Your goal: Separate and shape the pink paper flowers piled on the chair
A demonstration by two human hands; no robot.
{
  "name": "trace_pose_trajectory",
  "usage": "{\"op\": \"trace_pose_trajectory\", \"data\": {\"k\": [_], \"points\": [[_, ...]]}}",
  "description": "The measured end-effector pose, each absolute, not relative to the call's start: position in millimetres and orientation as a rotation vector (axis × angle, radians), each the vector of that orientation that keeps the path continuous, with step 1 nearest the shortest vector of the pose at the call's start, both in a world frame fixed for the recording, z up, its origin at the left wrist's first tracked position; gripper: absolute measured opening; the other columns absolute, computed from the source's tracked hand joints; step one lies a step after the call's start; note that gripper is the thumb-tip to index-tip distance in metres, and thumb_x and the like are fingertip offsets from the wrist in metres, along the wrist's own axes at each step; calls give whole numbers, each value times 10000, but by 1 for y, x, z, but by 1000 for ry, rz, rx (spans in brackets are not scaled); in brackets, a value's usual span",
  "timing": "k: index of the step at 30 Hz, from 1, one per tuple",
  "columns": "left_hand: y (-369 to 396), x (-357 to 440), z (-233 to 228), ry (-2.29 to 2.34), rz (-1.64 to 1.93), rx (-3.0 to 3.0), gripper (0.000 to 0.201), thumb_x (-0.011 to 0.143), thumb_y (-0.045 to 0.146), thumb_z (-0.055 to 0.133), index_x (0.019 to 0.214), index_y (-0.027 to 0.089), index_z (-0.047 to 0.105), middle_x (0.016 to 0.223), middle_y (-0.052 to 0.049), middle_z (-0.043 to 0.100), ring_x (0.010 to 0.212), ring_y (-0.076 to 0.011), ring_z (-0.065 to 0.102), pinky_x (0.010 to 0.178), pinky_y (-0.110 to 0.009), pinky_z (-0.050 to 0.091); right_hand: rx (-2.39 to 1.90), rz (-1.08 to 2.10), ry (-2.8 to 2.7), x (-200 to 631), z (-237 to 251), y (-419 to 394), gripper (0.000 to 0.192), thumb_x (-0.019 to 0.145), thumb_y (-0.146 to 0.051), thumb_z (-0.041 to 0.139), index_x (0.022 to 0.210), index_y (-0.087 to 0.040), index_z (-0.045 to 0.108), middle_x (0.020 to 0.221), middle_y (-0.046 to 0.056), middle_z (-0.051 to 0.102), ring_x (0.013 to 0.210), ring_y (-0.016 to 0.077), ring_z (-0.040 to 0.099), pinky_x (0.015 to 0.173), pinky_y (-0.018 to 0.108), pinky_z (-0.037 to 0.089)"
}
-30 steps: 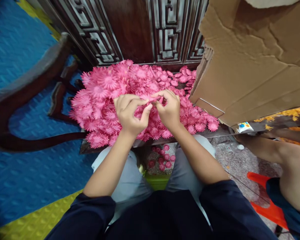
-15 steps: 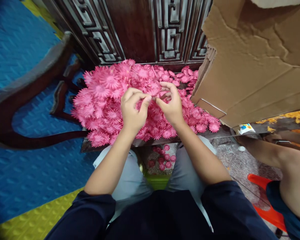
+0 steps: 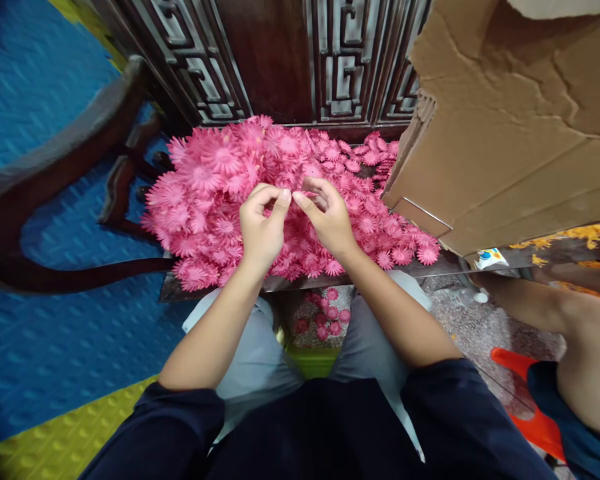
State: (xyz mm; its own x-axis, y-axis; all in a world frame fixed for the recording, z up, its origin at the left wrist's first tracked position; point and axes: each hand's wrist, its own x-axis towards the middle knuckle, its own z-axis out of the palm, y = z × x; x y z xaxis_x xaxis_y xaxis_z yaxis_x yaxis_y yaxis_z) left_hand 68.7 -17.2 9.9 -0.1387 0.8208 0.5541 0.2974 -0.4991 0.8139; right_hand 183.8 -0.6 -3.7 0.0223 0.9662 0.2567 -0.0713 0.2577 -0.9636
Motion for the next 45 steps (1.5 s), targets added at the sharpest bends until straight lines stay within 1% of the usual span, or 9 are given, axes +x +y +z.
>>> {"op": "trace_pose_trajectory", "data": {"k": [4,10,18,25,29,33,35,41,45], "points": [[-22,73,7,1312,1746,1788,259,886,306,490,657,187,510,678,-1,511,673,-112,489,633,-254,385,-966,1030,-1259,185,-4,2,446,605,-528,710,891,-223,556,940,9,622,921,142,606,888,318,492],[-25,74,7,1350,1775,1868,274,900,301,450,648,196,431,680,-8,483,696,-131,484,663,-281,376,-973,1110,-1284,186,0,1,412,577,-540,720,776,-207,581,776,-17,630,756,120,615,753,300,523],[-25,76,6,1415,1728,1833,364,917,424,366,626,207,341,649,-5,431,661,-134,456,637,-283,381,-1021,1120,-1297,187,3,-2,379,574,-520,728,724,-194,606,726,-19,629,724,106,595,755,289,508],[-20,71,7,1301,1679,1728,434,894,519,357,596,209,304,611,6,380,632,-131,428,625,-290,364,-1041,1143,-1297,185,8,-4,396,555,-533,730,672,-174,610,632,-30,583,634,96,550,660,262,484],[-13,63,10,1209,1558,1623,432,856,504,464,565,198,373,590,17,404,601,-110,431,606,-272,370,-1027,1187,-1330,184,10,-5,388,610,-547,690,617,-170,597,583,-39,551,580,76,508,624,242,468],[-9,57,12,1110,1415,1491,293,798,433,592,645,184,568,620,19,545,596,-88,482,602,-239,398,-1028,1239,-1304,184,6,-5,384,649,-561,656,638,-182,597,613,-39,573,574,72,511,611,235,460],[-8,55,12,1085,1404,1467,238,777,405,624,690,183,621,651,14,588,609,-83,505,611,-230,409,-1015,1258,-1293,184,4,-4,371,656,-553,658,659,-185,608,624,-40,580,575,72,521,608,233,454],[-8,52,12,1082,1413,1530,167,737,355,675,726,188,661,728,-3,629,671,-94,551,641,-230,435,-1011,1228,-1294,186,2,-2,362,654,-557,658,680,-197,621,648,-36,615,585,77,533,617,242,468],[-9,54,12,1124,1437,1532,155,757,335,656,723,184,652,716,0,619,630,-86,529,612,-224,427,-1020,1214,-1271,186,2,-2,330,655,-523,671,705,-199,635,693,-28,642,601,72,539,640,247,491]]}}
